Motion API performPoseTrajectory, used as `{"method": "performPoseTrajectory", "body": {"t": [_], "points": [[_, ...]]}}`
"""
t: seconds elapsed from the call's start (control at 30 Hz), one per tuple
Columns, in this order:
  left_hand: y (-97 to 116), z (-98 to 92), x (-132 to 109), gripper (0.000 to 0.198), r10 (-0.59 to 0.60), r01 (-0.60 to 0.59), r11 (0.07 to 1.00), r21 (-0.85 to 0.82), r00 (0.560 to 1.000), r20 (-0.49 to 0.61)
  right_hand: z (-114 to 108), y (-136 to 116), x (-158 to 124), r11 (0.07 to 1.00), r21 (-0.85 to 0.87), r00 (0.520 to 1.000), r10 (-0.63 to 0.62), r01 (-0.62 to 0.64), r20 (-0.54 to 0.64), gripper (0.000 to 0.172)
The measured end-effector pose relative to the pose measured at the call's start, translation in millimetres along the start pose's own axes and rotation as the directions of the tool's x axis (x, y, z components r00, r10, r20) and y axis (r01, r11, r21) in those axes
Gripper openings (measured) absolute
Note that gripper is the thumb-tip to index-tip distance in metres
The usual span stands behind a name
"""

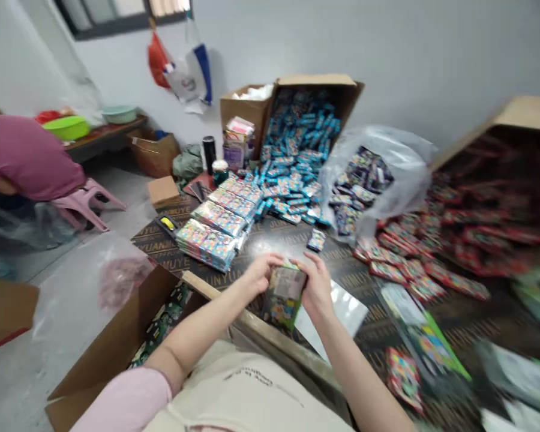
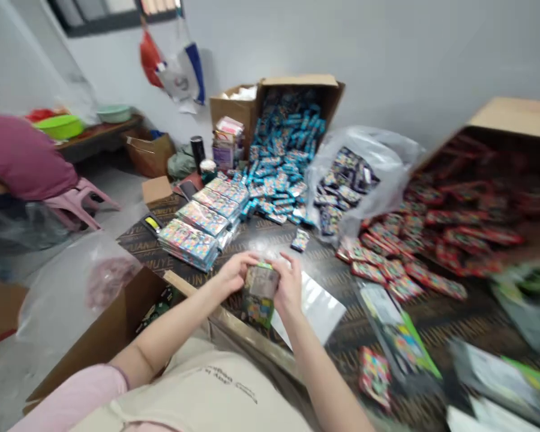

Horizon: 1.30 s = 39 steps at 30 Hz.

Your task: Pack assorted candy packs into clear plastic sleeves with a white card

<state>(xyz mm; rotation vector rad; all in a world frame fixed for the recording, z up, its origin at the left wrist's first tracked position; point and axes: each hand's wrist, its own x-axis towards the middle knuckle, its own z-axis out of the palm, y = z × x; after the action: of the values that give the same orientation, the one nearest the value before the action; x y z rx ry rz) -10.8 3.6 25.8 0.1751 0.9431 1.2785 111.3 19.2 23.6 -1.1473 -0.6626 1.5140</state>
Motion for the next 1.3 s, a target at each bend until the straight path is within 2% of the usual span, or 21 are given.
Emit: {"method": "performPoseTrajectory", "body": {"t": [0.07,0.13,0.2,0.27,0.33,0.4,0.47,0.53,0.63,0.77,0.83,0.93,1.0,1.07,1.17,1.23,1.3], "points": [[1.3,-1.1,4.1,0.027,0.036,-0.037,0.998,0.056,0.999,0.007,-5.1,-1.6,-1.2,0.996,0.085,0.999,0.025,-0.028,0.037,0.053],[-1.2,-1.2,5.4,0.021,0.221,-0.224,0.948,0.225,0.975,0.04,-11.6,-3.9,-0.2,0.99,0.121,0.995,0.063,-0.072,0.077,0.054],[-3.9,-1.2,3.5,0.016,0.376,-0.392,0.84,0.375,0.919,0.117,-18.4,-6.6,2.0,0.988,0.107,0.989,0.094,-0.106,0.118,0.056],[-4.4,-1.2,0.1,0.015,0.435,-0.475,0.735,0.485,0.878,0.2,-25.1,-8.6,4.3,0.989,0.088,0.981,0.1,-0.116,0.168,0.052],[-1.3,-1.0,-2.3,0.018,0.436,-0.5,0.651,0.571,0.862,0.258,-31.3,-9.1,5.6,0.995,0.053,0.974,0.066,-0.079,0.217,0.038],[4.8,-0.1,-1.7,0.022,0.402,-0.483,0.609,0.629,0.872,0.28,-36.5,-8.3,5.9,0.998,-0.028,0.971,-0.042,0.05,0.234,0.024],[12.2,1.5,1.6,0.025,0.339,-0.441,0.611,0.658,0.896,0.286,-40.9,-6.8,5.8,0.964,-0.143,0.955,-0.185,0.222,0.233,0.019],[18.5,3.3,6.2,0.027,0.267,-0.396,0.627,0.671,0.918,0.292,-44.4,-5.4,6.3,0.912,-0.237,0.931,-0.281,0.335,0.234,0.02],[23.1,5.9,12.2,0.027,0.226,-0.368,0.616,0.696,0.93,0.291,-47.4,-5.3,9.0,0.886,-0.28,0.921,-0.311,0.37,0.235,0.023],[23.4,9.8,14.5,0.024,0.211,-0.354,0.594,0.722,0.935,0.285,-48.1,-10.6,13.3,0.898,-0.272,0.928,-0.285,0.346,0.241,0.029],[22.7,11.6,12.6,0.021,0.22,-0.388,0.534,0.751,0.922,0.32,-48.6,-15.0,14.4,0.892,-0.292,0.926,-0.27,0.344,0.265,0.03],[19.7,12.3,6.8,0.013,0.289,-0.529,0.316,0.788,0.844,0.451,-52.4,-21.3,15.1,0.867,-0.338,0.913,-0.264,0.366,0.31,0.03],[16.6,11.1,2.5,0.011,0.329,-0.626,0.157,0.764,0.762,0.557,-57.6,-23.3,14.3,0.848,-0.362,0.901,-0.266,0.387,0.341,0.03],[13.8,9.5,-0.8,0.01,0.342,-0.701,0.055,0.711,0.682,0.646,-63.9,-22.6,10.6,0.823,-0.378,0.885,-0.287,0.423,0.366,0.03],[10.8,9.0,-3.1,0.01,0.322,-0.771,-0.016,0.637,0.599,0.733,-71.6,-17.4,-1.7,0.746,-0.397,0.834,-0.389,0.534,0.391,0.029],[8.2,10.2,-3.7,0.01,0.278,-0.787,-0.036,0.616,0.584,0.763,-74.5,-13.9,-9.8,0.679,-0.401,0.783,-0.465,0.615,0.413,0.027],[4.8,11.1,-4.7,0.009,0.226,-0.802,-0.014,0.597,0.58,0.783,-77.3,-12.1,-11.5,0.647,-0.385,0.745,-0.485,0.658,0.458,0.026]]}}
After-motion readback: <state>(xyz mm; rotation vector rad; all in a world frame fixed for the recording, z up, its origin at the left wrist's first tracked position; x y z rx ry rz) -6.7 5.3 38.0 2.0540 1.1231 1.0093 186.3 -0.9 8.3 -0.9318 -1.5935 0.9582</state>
